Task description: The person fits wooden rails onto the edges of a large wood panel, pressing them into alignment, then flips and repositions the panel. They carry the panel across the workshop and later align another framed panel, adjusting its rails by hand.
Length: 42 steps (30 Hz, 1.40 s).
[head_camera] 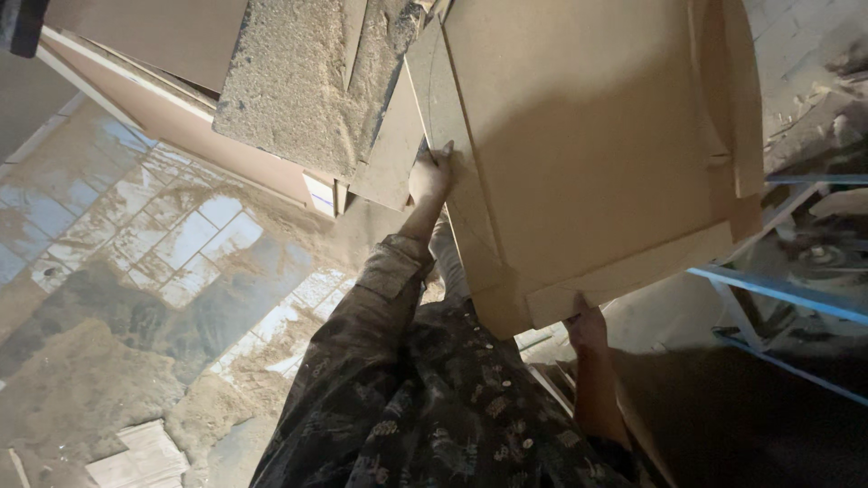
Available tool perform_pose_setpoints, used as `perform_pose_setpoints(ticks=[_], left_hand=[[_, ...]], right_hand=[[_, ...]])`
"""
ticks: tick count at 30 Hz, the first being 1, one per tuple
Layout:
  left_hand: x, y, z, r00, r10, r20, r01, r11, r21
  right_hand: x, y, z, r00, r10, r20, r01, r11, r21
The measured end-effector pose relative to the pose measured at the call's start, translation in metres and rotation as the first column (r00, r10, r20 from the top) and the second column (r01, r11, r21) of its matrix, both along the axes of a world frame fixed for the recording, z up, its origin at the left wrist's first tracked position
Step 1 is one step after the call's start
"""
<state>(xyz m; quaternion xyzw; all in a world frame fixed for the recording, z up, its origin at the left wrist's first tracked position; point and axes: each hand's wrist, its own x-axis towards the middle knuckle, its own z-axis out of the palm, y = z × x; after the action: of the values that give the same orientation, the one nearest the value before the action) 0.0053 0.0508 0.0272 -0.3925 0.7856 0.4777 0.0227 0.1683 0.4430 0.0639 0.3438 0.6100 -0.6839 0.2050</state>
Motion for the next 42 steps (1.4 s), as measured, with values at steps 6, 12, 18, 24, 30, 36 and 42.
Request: perform_pose_setpoints(ticks=[6,12,18,24,30,36,42], left_hand=[[-0.004,0.001,0.002,0.999,0.003,-0.041,0.000,0.998,0.064],[-0.022,-0.003,0.003,0.999,-0.017,-0.046,0.022,0.994,0.103],[-0.045,-0.008,0.012,0.999,-0.023,-0.027,0.027,0.991,0.131],[-0.074,-0.012,0.025,0.999,-0.023,-0.045,0.028,0.994,0.103],[-0.126,-0.017,0.042,0.999,-0.034,-0.002,0.034,0.996,0.082],[-0.131,-0.019,0.037,0.991,-0.118,-0.069,0.124,0.988,0.088],[-0.021,-0.014,0.014,0.988,-0.084,-0.130,0.101,0.986,0.132]], right_hand=[[0.002,0.000,0.006,0.992,-0.128,0.006,0.128,0.991,-0.031],[-0.008,-0.009,0.011,0.989,-0.134,-0.066,0.125,0.984,-0.123],[-0.031,-0.016,0.019,0.939,0.326,-0.107,-0.278,0.907,0.317],[-0.057,-0.032,0.024,0.978,0.130,-0.166,-0.117,0.990,0.084],[-0.096,-0.038,0.033,0.674,0.738,-0.023,-0.411,0.401,0.819],[-0.099,-0.036,0.035,0.960,0.129,-0.248,-0.099,0.987,0.130],[-0.037,0.009,0.042,0.950,-0.299,-0.091,0.270,0.933,-0.238]])
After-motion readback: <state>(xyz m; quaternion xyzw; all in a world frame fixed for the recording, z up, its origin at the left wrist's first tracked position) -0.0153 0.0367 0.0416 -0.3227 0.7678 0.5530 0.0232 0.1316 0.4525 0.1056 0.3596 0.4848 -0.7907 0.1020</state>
